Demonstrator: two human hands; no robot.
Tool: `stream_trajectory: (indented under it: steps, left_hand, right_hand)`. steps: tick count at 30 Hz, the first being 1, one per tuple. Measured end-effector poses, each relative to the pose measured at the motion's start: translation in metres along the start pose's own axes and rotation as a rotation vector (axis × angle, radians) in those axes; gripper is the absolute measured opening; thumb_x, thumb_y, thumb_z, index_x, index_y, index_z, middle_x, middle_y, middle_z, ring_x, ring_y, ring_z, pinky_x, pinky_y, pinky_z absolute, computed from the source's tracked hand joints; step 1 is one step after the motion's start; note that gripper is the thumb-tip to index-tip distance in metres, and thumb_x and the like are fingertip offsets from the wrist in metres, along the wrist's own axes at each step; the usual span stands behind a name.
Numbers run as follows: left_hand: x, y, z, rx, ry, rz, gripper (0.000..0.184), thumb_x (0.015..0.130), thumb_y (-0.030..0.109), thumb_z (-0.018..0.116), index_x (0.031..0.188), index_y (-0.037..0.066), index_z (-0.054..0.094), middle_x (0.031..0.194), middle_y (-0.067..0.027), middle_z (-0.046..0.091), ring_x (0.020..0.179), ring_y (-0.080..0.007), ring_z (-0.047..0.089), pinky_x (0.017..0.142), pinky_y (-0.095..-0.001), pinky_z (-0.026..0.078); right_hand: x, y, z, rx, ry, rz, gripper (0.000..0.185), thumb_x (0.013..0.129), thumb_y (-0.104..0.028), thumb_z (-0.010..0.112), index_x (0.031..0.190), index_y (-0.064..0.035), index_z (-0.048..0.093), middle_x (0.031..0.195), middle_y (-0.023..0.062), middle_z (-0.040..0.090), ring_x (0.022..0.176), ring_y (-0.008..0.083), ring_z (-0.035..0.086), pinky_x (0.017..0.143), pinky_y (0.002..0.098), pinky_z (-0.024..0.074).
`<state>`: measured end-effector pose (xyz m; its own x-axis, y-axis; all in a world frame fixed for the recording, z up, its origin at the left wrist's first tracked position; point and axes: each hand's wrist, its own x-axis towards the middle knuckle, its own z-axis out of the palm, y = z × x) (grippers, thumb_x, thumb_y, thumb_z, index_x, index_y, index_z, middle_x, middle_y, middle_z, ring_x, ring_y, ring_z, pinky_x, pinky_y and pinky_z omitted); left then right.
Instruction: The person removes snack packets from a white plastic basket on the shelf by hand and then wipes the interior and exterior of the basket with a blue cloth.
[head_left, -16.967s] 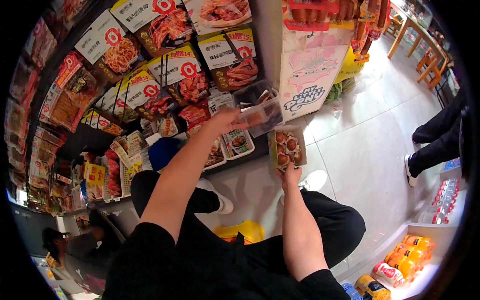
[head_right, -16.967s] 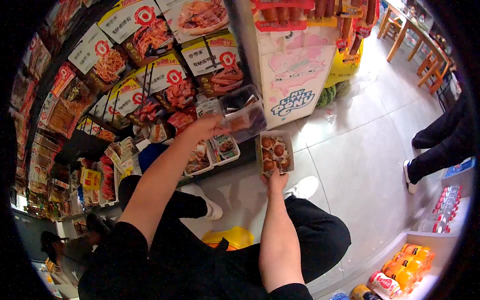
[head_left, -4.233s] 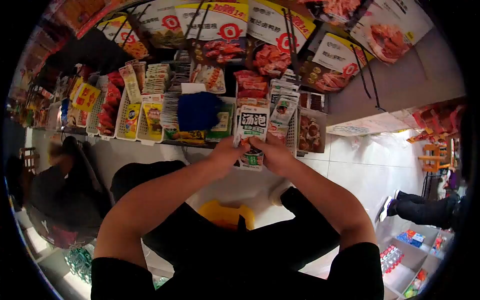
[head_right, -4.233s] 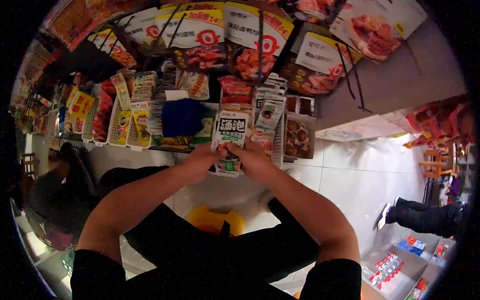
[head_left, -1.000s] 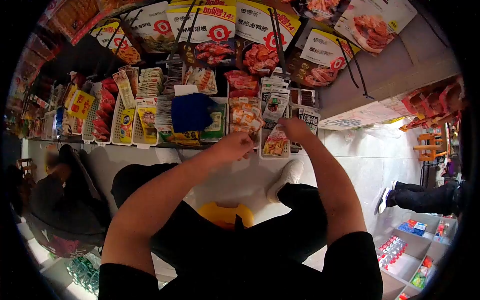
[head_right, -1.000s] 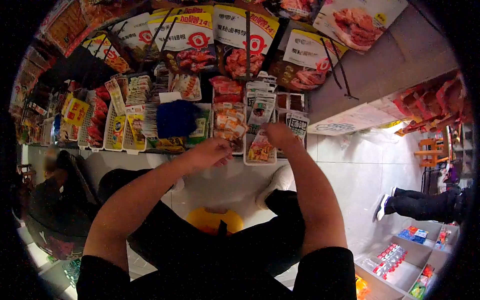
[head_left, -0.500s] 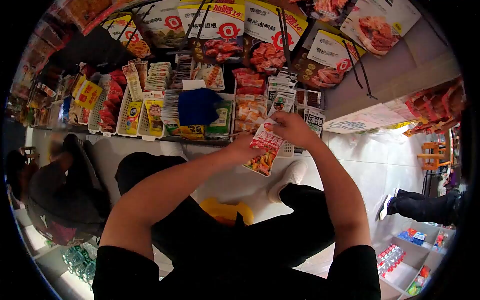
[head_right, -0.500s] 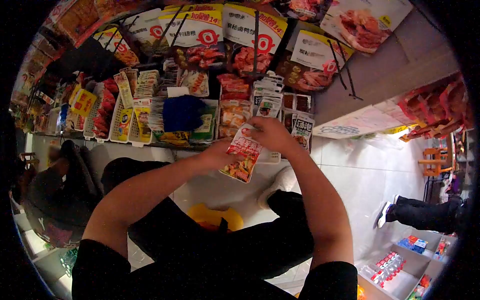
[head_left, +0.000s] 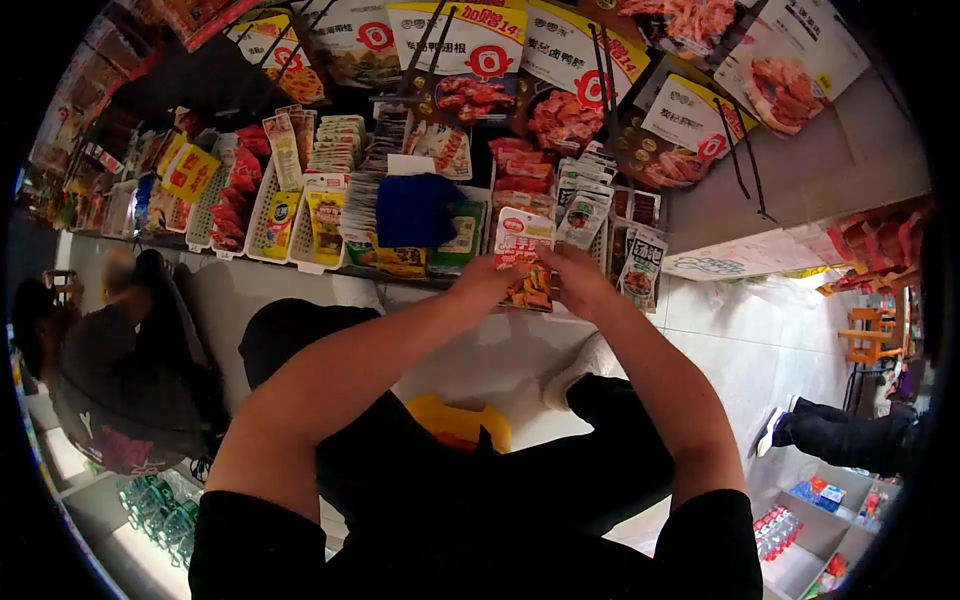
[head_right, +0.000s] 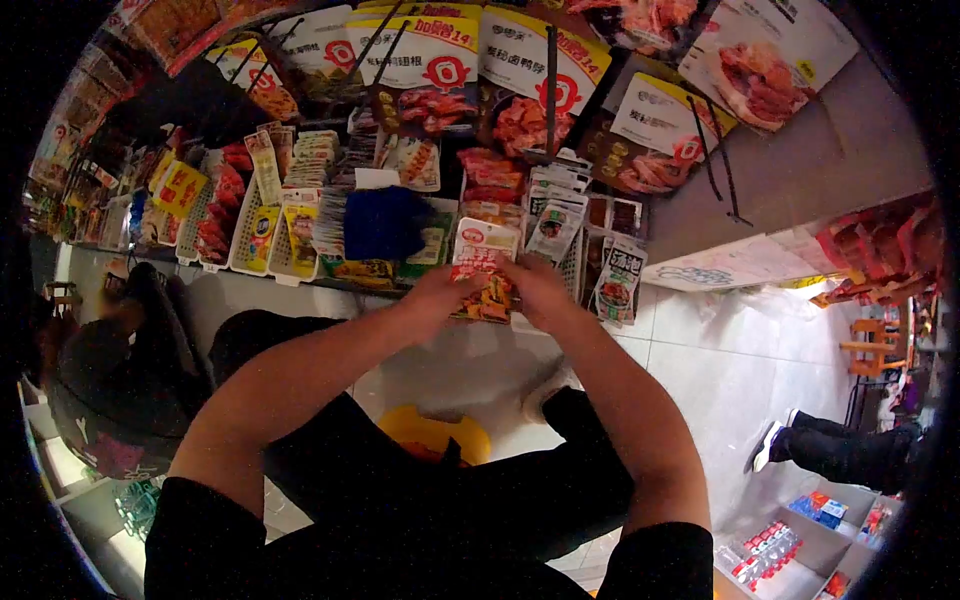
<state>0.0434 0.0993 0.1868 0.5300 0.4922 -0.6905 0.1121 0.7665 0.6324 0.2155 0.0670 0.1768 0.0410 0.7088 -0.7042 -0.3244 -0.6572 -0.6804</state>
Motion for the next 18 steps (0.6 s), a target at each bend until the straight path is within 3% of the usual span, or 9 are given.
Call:
stream_trajectory:
  steps: [8,14,18]
  left_hand:
    - [0.015,-0.006,-0.005,-0.006,0.056,-0.035,0.026,0.092,0.025,0.052,0.114,0.012,0.049,0.105,-0.0047,0.058,0.093,-0.0181,0.057,0.077,-0.0392,0.049]
    - [0.027,-0.009,-0.012,0.068,0.100,-0.032,0.022,0.093,0.020,0.048,0.114,0.013,0.048,0.108,-0.0056,0.056,0.097,-0.0183,0.054,0.079,-0.0409,0.046]
    - [0.019,0.001,-0.011,0.062,0.095,-0.018,0.026,0.093,0.022,0.048,0.117,0.011,0.047,0.108,-0.0066,0.056,0.097,-0.0184,0.054,0.079,-0.0409,0.046]
  right_hand:
    - [0.017,0.011,0.004,0.031,-0.038,-0.116,0.046,0.088,-0.027,0.058,0.118,0.0038,0.043,0.107,0.0127,0.056,0.097,0.0209,0.056,0.079,0.0351,0.0481]
    - [0.032,0.023,0.003,0.017,0.103,-0.038,0.047,0.089,-0.023,0.057,0.122,0.0042,0.038,0.114,0.0162,0.052,0.101,0.0228,0.054,0.083,0.0347,0.0462]
    - [0.015,0.011,0.015,0.089,-0.003,-0.137,0.046,0.089,-0.021,0.056,0.124,0.0028,0.037,0.114,0.0159,0.052,0.101,0.0229,0.054,0.084,0.0345,0.0458]
